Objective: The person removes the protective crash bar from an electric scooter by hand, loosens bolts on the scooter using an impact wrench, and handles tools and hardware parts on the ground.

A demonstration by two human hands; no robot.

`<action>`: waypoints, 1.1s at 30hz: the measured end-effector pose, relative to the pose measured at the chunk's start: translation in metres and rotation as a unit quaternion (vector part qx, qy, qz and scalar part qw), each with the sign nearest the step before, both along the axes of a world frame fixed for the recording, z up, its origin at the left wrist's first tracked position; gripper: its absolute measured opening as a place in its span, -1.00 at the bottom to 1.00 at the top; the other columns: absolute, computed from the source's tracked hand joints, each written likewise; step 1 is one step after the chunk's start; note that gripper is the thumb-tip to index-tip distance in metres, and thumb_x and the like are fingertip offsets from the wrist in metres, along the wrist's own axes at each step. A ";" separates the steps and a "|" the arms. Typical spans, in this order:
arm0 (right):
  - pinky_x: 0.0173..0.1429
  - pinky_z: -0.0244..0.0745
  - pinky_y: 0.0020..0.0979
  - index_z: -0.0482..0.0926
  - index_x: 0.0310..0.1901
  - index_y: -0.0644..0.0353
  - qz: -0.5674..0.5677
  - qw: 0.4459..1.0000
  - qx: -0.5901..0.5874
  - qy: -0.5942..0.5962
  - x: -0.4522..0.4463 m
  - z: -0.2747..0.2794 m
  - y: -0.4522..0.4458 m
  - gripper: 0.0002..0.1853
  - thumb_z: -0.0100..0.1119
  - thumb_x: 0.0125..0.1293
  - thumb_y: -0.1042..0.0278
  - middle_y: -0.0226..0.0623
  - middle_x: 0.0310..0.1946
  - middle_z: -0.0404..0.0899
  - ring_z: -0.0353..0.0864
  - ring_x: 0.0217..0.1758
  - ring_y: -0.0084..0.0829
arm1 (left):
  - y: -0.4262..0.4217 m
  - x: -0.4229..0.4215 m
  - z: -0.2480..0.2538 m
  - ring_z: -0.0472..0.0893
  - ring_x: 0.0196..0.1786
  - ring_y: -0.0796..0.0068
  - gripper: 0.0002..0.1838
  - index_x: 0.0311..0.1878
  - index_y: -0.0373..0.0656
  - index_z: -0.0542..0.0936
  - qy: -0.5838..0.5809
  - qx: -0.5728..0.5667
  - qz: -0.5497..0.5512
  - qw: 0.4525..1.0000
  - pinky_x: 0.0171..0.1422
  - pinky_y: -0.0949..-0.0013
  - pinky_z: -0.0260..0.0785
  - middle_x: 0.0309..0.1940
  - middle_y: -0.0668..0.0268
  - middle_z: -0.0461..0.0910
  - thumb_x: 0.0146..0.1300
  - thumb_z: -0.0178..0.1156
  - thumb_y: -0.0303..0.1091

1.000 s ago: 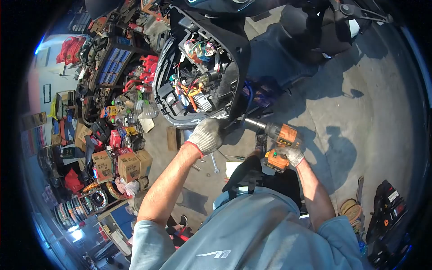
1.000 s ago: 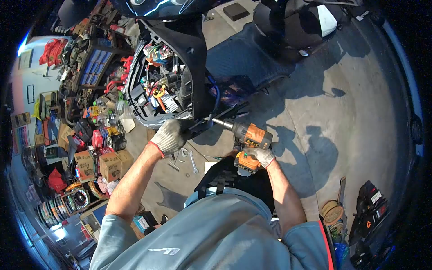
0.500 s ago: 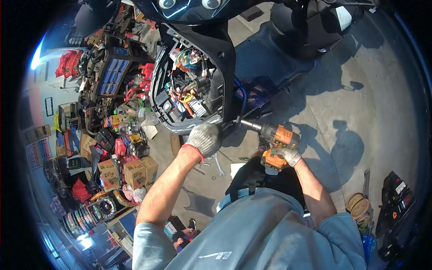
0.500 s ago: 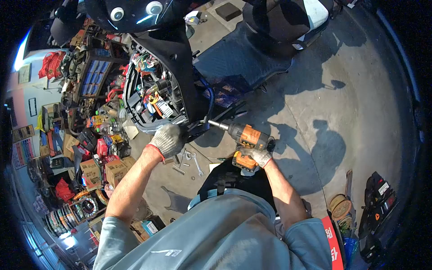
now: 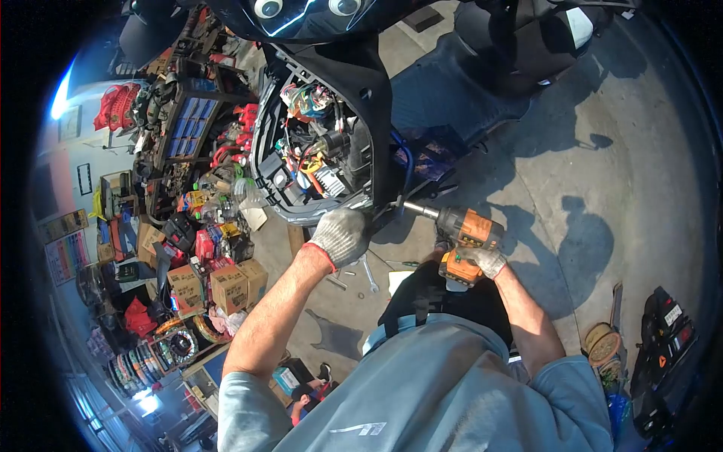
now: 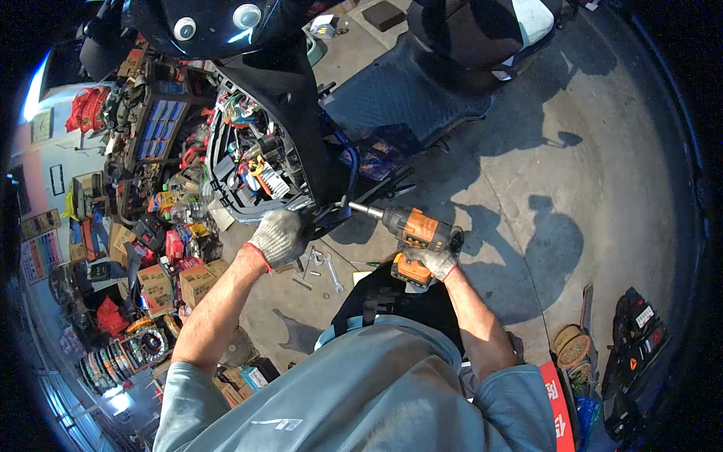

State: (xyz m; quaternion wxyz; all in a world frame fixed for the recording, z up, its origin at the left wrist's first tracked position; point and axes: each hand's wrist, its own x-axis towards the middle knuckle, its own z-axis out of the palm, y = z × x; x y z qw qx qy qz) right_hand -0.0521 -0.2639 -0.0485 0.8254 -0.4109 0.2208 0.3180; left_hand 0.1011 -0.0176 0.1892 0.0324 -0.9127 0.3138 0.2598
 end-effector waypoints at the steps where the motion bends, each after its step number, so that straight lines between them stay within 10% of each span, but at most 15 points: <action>1: -0.24 0.53 -0.49 0.57 -0.14 0.20 -0.001 1.000 -0.013 -0.009 0.000 0.003 0.000 -0.67 0.40 0.01 0.45 -0.43 -0.36 0.59 0.55 -0.35 -0.58 | 0.000 0.000 0.000 0.54 -0.53 0.01 -0.82 -0.49 -0.23 0.56 -0.001 0.003 -0.009 1.000 -0.49 0.08 0.34 -0.65 0.04 0.51 0.07 0.10 -0.32; 24: -0.05 0.51 -0.35 0.50 -0.06 0.15 -0.010 0.989 -0.108 -0.101 -0.001 -0.034 0.000 -0.50 0.45 -0.12 0.49 -0.42 -0.23 0.58 0.54 -0.19 -0.51 | -0.007 -0.003 0.004 0.51 -0.59 0.00 -0.82 -0.48 -0.21 0.55 -0.016 -0.010 0.003 1.000 -0.52 0.10 0.33 -0.70 0.04 0.48 -0.04 0.17 -0.28; 31: 0.06 0.45 -0.30 0.47 0.02 0.10 0.073 0.934 -0.231 -0.264 0.008 -0.040 -0.012 -0.51 0.39 0.01 0.29 -0.36 -0.11 0.55 0.51 -0.04 -0.39 | -0.018 -0.003 0.016 0.60 -0.45 0.09 -0.77 -0.41 -0.18 0.60 0.018 0.081 0.016 0.996 -0.41 0.13 0.41 -0.57 0.08 0.57 0.17 0.07 -0.24; 33: 0.09 0.43 -0.31 0.47 0.01 0.08 0.091 0.796 -0.397 -0.448 0.018 -0.036 -0.018 -0.55 0.34 0.07 0.24 -0.35 -0.09 0.55 0.51 0.00 -0.33 | -0.018 -0.006 0.012 0.61 -0.44 0.10 -0.77 -0.39 -0.19 0.60 0.013 0.102 0.042 0.994 -0.39 0.14 0.43 -0.54 0.08 0.58 0.18 0.07 -0.24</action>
